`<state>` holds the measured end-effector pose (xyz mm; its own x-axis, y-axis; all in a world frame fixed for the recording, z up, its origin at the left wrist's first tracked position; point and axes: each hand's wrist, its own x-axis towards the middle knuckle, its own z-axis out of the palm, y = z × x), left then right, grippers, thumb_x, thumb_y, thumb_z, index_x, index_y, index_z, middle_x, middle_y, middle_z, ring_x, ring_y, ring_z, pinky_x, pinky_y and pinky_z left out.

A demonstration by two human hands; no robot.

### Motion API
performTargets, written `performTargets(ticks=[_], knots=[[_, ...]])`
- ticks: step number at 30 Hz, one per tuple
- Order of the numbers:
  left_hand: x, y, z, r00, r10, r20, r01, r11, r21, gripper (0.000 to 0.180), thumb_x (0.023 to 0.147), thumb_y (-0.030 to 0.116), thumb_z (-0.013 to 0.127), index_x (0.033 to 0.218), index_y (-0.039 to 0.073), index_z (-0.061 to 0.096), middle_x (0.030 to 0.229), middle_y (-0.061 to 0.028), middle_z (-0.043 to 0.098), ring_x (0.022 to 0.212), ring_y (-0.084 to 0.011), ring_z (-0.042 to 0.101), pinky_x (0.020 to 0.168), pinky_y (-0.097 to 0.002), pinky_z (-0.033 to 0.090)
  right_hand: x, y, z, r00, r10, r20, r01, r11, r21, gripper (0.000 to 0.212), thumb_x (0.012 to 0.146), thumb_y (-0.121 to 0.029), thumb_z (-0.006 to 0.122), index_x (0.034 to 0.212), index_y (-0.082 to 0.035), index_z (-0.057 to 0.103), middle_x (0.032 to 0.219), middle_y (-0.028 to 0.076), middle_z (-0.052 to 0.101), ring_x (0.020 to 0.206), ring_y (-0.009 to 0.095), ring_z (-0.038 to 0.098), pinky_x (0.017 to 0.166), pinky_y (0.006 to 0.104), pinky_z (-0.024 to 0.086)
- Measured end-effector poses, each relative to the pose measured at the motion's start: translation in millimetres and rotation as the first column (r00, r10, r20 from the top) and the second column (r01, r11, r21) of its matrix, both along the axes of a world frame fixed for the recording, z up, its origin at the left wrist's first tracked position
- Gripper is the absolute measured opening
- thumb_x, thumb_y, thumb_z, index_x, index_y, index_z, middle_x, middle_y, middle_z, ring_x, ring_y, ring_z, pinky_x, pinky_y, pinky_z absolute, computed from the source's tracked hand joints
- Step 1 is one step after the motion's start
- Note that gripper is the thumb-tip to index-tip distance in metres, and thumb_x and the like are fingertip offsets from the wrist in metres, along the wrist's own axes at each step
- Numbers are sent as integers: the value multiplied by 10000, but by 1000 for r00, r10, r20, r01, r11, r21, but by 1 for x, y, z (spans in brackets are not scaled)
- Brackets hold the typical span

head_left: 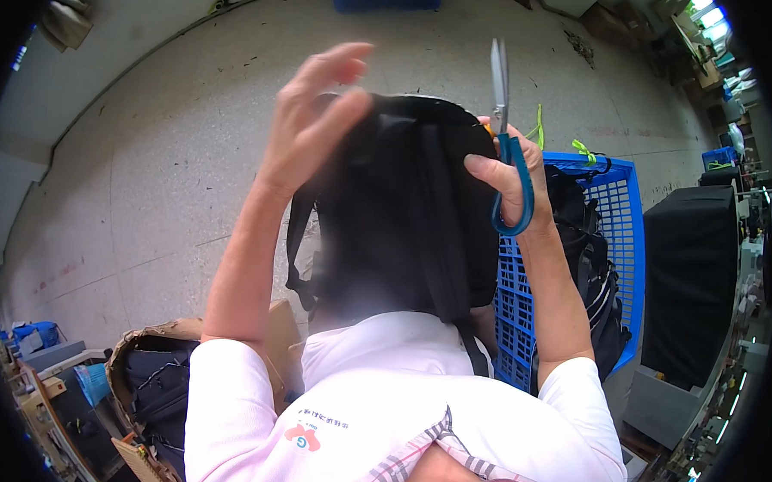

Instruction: Trimming excess material and loose threads from black backpacks using scissors in a manufacturing facility.

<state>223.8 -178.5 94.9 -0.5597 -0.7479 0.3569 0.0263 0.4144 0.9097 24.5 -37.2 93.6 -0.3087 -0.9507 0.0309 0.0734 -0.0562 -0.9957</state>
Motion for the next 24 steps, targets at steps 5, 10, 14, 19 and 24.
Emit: performTargets(ticks=[5, 10, 14, 19, 24], knots=[[39, -1, -88, 975, 206, -83, -122, 810, 574, 410, 859, 309, 526, 1142, 12, 518, 1041, -60, 570, 987, -134, 494, 899, -257, 343, -13, 1, -9, 968, -102, 230, 121, 990, -72, 437, 632, -131, 630, 1045, 1, 578, 916, 75, 613, 883, 174, 576, 868, 278, 410], [22, 20, -89, 925, 182, -334, 162, 607, 778, 370, 863, 320, 535, 1064, 11, 561, 929, -26, 596, 823, -80, 546, 717, -223, 441, -15, 2, -10, 903, -53, 427, 200, 930, -308, 401, 698, -109, 546, 1080, 13, 560, 1049, 138, 603, 959, 244, 592, 902, 348, 442], [22, -12, -43, 945, 123, -304, 53, 858, 512, 264, 852, 212, 564, 991, -10, 591, 812, -13, 614, 656, -55, 552, 585, -185, 453, -1, 21, -7, 896, -108, 430, 270, 902, -337, 397, 713, -100, 570, 1094, 13, 552, 1047, 125, 601, 939, 215, 590, 858, 324, 451], [48, -28, 33, 979, -195, -57, 203, 912, 356, 171, 829, 134, 577, 876, -24, 624, 735, 1, 608, 650, -45, 545, 583, -179, 456, -22, 72, -43, 976, -137, -169, 149, 987, 59, 441, 655, -77, 689, 1074, -14, 567, 895, 42, 600, 767, 110, 554, 706, 226, 430], [22, -12, 25, 914, -360, 187, 294, 905, 307, 189, 801, 167, 620, 728, -6, 592, 604, 51, 473, 560, -24, 422, 484, -209, 363, -39, 95, 18, 976, 26, -214, -9, 997, 81, 605, 666, -286, 768, 1142, -26, 499, 783, -22, 496, 696, 39, 444, 596, 168, 374]])
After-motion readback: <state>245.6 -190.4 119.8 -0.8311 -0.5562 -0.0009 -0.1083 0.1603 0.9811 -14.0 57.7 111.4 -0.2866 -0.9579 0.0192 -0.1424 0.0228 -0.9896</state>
